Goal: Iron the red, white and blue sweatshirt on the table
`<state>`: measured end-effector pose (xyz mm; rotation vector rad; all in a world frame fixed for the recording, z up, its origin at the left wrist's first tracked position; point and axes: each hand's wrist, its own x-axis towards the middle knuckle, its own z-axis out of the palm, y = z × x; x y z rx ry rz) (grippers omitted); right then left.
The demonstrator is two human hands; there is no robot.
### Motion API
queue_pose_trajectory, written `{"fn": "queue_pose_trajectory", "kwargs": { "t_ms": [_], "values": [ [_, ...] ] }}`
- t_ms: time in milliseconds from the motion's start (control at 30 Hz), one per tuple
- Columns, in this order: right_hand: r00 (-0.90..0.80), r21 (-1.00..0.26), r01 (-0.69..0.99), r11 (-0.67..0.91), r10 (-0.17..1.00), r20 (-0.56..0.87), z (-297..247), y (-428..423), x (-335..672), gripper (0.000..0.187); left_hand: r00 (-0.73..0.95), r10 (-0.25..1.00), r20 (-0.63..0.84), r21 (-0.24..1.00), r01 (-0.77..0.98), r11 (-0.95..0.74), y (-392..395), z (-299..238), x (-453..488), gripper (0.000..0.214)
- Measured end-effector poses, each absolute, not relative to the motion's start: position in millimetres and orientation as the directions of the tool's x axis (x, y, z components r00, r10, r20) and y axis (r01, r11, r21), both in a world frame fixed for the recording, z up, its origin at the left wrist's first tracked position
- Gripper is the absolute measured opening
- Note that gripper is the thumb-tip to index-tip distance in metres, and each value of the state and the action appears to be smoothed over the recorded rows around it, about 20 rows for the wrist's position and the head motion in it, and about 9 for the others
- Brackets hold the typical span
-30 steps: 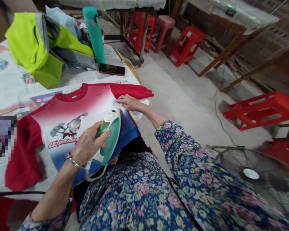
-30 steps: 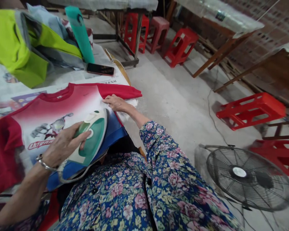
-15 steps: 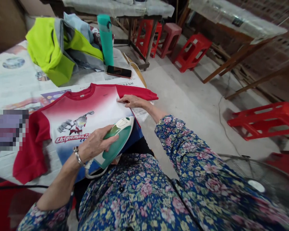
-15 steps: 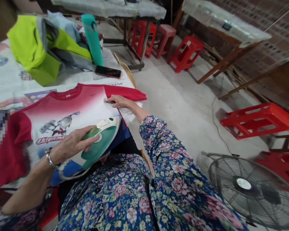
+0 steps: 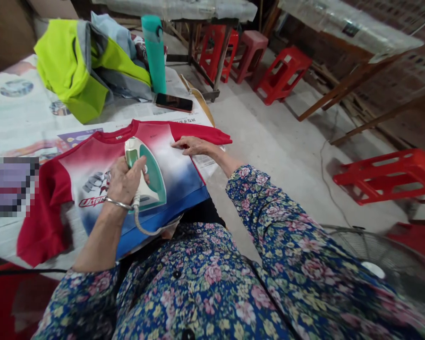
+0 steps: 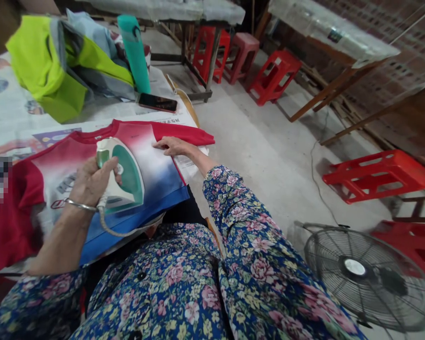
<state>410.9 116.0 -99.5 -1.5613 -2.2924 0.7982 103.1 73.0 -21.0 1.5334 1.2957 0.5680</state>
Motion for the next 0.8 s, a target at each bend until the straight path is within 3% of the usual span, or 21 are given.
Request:
{"fn": "queue_pose_trajectory", "kwargs": {
  "t_ms": [167, 300, 400, 500, 567, 667, 800],
  "values": [
    [-0.322, -0.587, 0.787, 0.191, 0.938, -0.127, -87, 110, 403, 0.068, 0.213, 0.939, -0.271, 0.962, 0.041, 0.269, 36, -35, 148, 0.048],
    [-0.138, -0.631, 0.776, -0.025, 0.968, -0.208, -68, 91, 372, 0.033, 0.119, 0.956, -0.268, 0.931, -0.222, 0.288, 17, -44, 184, 0.052],
    [0.039, -0.709, 0.679, -0.19, 0.974, -0.224, -48, 68, 336, 0.061, 0.141, 0.961, -0.239, 0.924, -0.27, 0.27, 15, -50, 181, 0.049],
    [0.021, -0.823, 0.559, -0.1, 0.994, -0.107, -27, 43, 301, 0.057, 0.227, 0.967, -0.112, 0.988, -0.083, 0.134, 13, -65, 144, 0.04],
    [-0.03, -0.797, 0.604, -0.033, 0.997, -0.065, -16, 31, 284, 0.072, 0.207, 0.978, 0.03, 0.99, 0.13, -0.058, 10, -82, 109, 0.041],
    [-0.052, -0.744, 0.667, -0.046, 0.993, -0.108, -9, 19, 269, 0.091, 0.177, 0.959, 0.223, 0.787, 0.548, -0.284, 8, -108, 60, 0.042],
    [-0.053, -0.749, 0.652, -0.122, 0.977, -0.205, -9, 7, 273, 0.094, 0.241, 0.954, 0.181, 0.506, 0.808, -0.3, 3, -133, 28, 0.059]
  ]
}}
